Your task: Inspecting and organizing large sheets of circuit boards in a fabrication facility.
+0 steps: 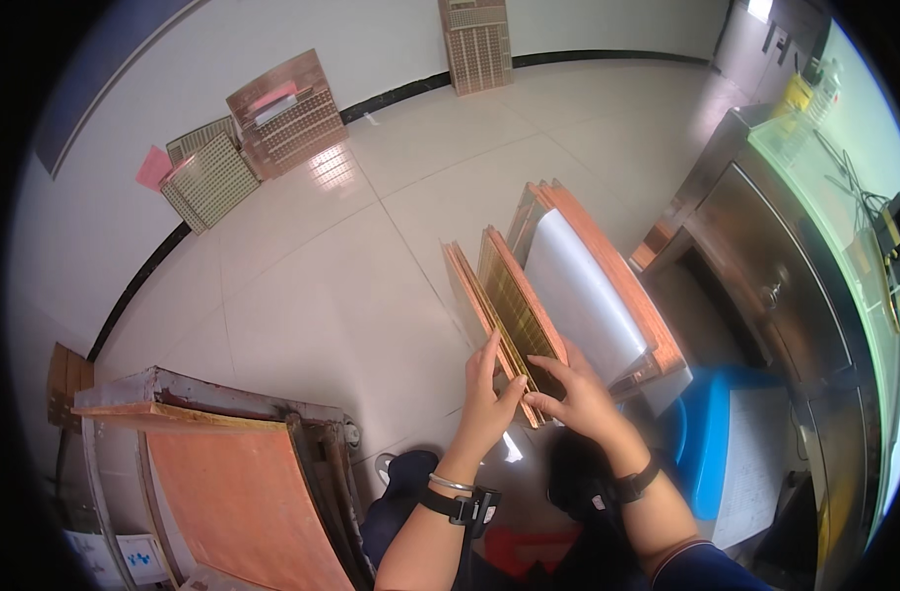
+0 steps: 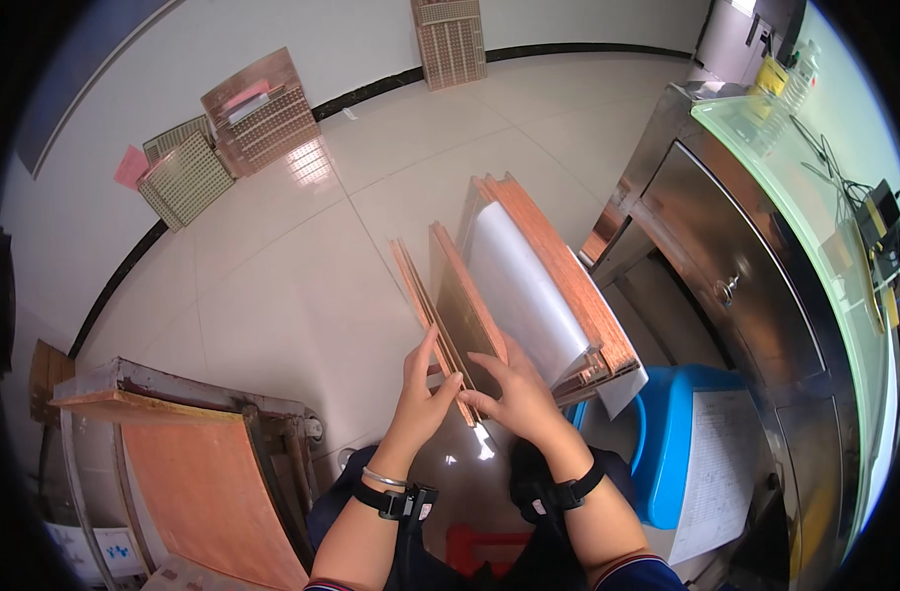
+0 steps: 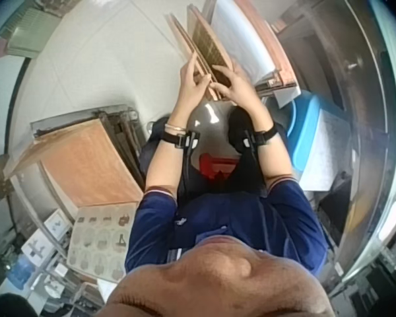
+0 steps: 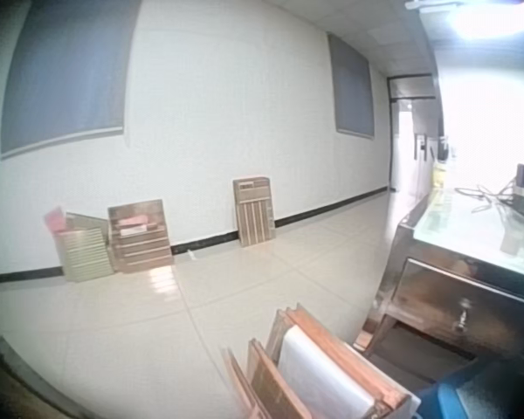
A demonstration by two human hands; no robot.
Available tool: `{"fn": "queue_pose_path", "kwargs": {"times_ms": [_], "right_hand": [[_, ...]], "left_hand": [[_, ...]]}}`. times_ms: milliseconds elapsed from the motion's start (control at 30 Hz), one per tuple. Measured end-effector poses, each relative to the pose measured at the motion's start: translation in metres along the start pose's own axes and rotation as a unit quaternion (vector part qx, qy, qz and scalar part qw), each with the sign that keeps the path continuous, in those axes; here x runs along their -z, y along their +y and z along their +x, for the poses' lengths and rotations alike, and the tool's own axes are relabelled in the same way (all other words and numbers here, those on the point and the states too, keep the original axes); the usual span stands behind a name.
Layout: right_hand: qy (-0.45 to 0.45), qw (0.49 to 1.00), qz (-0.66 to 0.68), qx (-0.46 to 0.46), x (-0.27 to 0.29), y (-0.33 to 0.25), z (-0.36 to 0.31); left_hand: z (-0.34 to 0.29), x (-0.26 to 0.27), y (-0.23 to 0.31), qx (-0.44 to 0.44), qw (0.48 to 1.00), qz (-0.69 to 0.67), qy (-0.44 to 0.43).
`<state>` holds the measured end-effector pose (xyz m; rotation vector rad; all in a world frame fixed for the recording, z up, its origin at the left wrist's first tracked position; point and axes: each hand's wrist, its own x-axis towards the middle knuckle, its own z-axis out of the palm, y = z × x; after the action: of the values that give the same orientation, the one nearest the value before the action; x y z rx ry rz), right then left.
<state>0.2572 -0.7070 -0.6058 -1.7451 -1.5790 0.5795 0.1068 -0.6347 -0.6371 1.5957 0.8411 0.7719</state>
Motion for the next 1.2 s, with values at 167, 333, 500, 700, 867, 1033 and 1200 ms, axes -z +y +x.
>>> {"fn": "queue_pose_path", "kwargs": {"times_ms": [167,333,500,700,867,1033,1200], "right_hand": [[-0.002,1.0,-0.006,-0.005,0.0002,-0.0003,-0.0002],[-0.003,1.0,-0.009,0.0,-0.0003,0.0016,-0.0002],[-0.004,1.0,-0.001,-0.001,0.0001,-0.0004,0.0007],[-0.001,1.0,0.01,-0.009,0.0006,-0.0025,0.0006],[0.009,1.0,0.01,0.011,0.0,-0.0007,-0.0009],[0.008,1.0,0.009,0.005,0.0001,-0.0008,-0.0002],[0.008,1.0,0.001,0.003,0.0008,-0.002,-0.0001]], "left_hand": [[-0.0003,-0.0001,0.0005,0.006,1.0,0.0,-0.002],[-0.0002,-0.0003,-0.002,-0.002,1.0,0.001,0.001],[-0.0004,0.001,-0.0019,-0.013,1.0,0.002,-0.001],[-0.0003,0.0015,-0.0006,-0.011,1.0,0.011,-0.006],[-0.0023,0.0004,-0.0003,-0.001,1.0,0.003,-0.008],[-0.0011,0.0004,-0.0044,-0.004,1.0,0.018,-0.009],[-0.0012,0.0017,0.0034,-0.004,1.0,0.007,-0.006]]}}
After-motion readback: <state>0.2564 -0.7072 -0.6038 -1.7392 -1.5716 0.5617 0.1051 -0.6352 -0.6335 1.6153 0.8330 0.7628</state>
